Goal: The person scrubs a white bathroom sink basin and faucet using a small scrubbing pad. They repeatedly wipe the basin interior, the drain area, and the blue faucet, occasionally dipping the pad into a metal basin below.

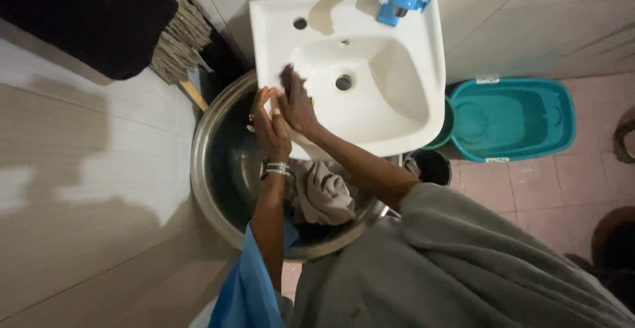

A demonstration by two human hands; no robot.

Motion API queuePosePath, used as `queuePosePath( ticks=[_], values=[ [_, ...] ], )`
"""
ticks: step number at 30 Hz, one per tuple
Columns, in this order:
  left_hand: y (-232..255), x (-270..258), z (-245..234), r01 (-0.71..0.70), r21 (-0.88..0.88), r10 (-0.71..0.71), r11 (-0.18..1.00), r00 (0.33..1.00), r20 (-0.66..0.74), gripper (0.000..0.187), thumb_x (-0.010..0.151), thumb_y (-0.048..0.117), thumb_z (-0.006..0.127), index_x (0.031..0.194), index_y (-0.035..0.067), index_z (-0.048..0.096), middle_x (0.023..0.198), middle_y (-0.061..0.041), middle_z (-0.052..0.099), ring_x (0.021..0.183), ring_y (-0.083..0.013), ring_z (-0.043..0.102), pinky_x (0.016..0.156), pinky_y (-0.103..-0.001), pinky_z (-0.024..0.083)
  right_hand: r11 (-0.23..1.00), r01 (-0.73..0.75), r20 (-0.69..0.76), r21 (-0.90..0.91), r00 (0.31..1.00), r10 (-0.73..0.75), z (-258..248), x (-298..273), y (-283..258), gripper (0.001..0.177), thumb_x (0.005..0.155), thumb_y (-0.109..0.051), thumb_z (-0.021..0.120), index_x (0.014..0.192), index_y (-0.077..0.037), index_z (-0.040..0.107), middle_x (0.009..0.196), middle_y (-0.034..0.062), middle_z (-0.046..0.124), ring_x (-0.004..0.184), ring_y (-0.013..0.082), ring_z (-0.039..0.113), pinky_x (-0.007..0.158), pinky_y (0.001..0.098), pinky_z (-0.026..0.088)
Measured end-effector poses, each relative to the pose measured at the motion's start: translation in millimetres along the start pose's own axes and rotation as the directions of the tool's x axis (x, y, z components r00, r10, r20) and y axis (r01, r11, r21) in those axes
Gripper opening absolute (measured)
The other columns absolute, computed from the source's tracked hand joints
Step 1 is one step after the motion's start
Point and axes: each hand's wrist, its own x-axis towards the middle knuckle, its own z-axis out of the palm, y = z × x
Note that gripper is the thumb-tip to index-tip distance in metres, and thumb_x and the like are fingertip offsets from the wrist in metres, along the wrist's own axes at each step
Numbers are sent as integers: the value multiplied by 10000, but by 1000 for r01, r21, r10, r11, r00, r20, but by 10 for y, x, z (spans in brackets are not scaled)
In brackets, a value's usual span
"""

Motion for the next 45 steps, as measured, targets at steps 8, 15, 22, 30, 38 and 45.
queuePosePath(
  ticks=[8, 15, 22, 30, 38, 45],
  values=[
    [-56, -5, 3, -105, 58, 103, 993, 994, 25, 490, 1087, 267, 386, 1488, -6, 451, 1475, -163, 584, 1467, -372, 451, 1257, -534, 326, 757, 290, 518, -585, 852, 74, -1134, -1077, -325, 450, 1017, -393, 484, 1465, -355, 459, 1539, 81, 444, 1410, 352, 428, 1034, 784, 244],
    [-110, -23, 46, -104, 92, 102, 990, 995, 20, 469, 1093, 328, 377, 1447, 46, 500, 1459, -163, 590, 1470, -366, 452, 1239, -541, 350, 494, 380, 542, -782, 805, 240, -2315, -806, 841, 421, 1022, -327, 462, 1438, -264, 481, 1603, 179, 333, 1509, 440, 259, 1164, 711, 255],
    [-156, -30, 74, -120, 140, 118, 983, 993, 24, 474, 1102, 341, 378, 1452, 45, 498, 1453, -171, 594, 1483, -371, 434, 1249, -548, 336, 772, 63, 500, -632, 794, 345, -1390, -111, 798, 665, 889, -223, 381, 1550, -195, 313, 1701, 231, 56, 1520, 489, 174, 1119, 652, 370],
    [-139, -35, 67, -123, 141, 120, 982, 992, 31, 454, 1107, 318, 371, 1445, 48, 508, 1451, -160, 598, 1496, -370, 430, 1266, -537, 328, 953, 301, 842, -22, 520, -145, -1306, -544, 73, 514, 1091, -386, 409, 1548, -151, 434, 1701, 168, 169, 1575, 355, 130, 1237, 587, 178],
    [-97, -45, 56, -128, 141, 123, 982, 991, 44, 481, 1113, 343, 371, 1456, 31, 496, 1469, -173, 573, 1494, -401, 409, 1248, -538, 320, 765, 95, 562, -637, 736, 377, -2408, -618, 481, 208, 972, -306, 680, 1136, -271, 802, 1374, 9, 764, 1192, 192, 772, 1179, 328, 528],
    [-37, -29, 17, -111, 136, 105, 984, 993, 53, 472, 1110, 318, 387, 1459, 18, 487, 1481, -172, 561, 1493, -398, 405, 1237, -543, 324, 633, 229, 353, -740, 933, 75, -1856, -93, 1302, 702, 872, -57, 563, 1537, 3, 345, 1648, 292, 175, 1498, 497, 168, 1243, 520, 182]
  ],
)
